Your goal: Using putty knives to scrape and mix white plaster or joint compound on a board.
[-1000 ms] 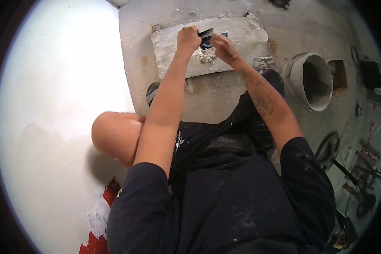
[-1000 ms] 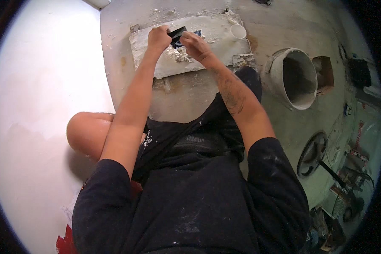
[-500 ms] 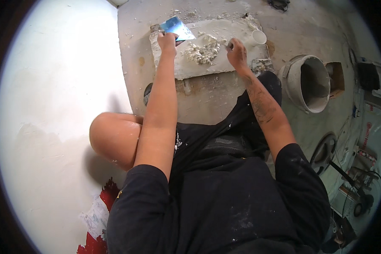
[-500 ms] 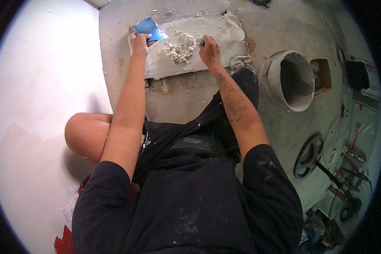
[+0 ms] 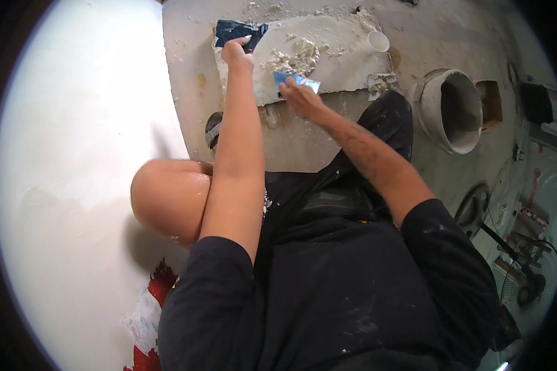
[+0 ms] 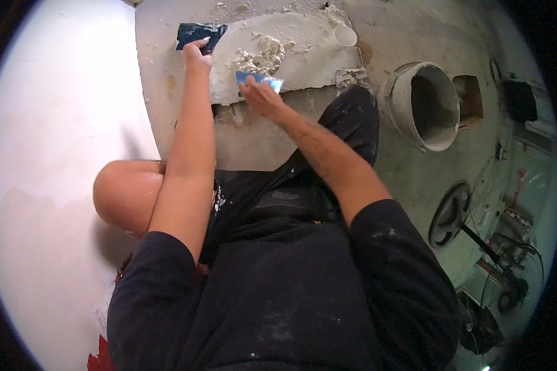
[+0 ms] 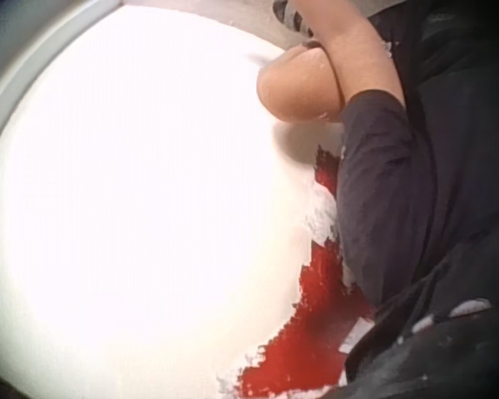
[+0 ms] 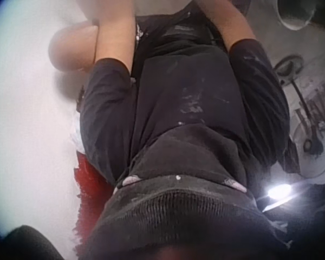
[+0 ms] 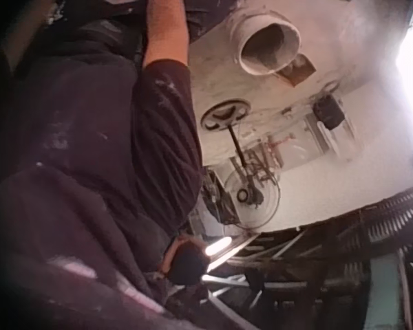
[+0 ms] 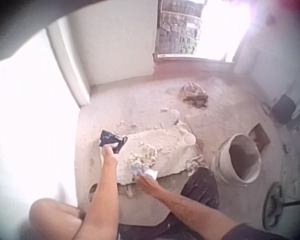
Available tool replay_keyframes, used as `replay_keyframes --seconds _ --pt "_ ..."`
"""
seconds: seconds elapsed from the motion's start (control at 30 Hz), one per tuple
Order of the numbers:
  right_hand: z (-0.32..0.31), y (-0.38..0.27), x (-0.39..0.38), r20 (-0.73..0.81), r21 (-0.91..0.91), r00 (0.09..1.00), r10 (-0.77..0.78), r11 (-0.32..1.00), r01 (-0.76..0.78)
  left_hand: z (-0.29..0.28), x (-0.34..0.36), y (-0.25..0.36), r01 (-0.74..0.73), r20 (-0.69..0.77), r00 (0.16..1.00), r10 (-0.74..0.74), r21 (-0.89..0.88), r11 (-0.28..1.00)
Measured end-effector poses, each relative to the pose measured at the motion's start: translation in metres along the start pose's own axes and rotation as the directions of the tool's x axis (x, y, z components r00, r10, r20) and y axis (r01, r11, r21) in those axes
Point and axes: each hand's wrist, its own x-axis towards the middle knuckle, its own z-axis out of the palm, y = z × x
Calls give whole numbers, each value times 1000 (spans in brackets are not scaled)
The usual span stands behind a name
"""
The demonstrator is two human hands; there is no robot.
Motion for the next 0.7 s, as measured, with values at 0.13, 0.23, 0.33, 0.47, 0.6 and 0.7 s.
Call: replay_keyframes --seconds 0.13,0.23,0.33,0.47,0.6,0.7 --pt "40 -31 -1 85 -152 993 87 986 -73 19 -13 3 0 -10 1000 -1 -140 990" --pt "56 -37 0 125 -140 988 88 988 -70 27 -23 7 7 23 1000 -2 -237 972" --pt "62 -32 8 125 -144 984 125 984 -107 30 -27 11 44 -16 999 -48 -222 974" --pt "62 -18 30 159 -87 964 213 976 -201 26 -19 25 -7 -52 999 -1 -160 987" --pt "62 -10 48 119 -84 948 294 955 -285 20 -6 41 -58 -103 994 47 -112 992" --pt "53 1 56 47 -57 956 289 957 -286 18 -4 46 -88 -55 995 78 -195 977"
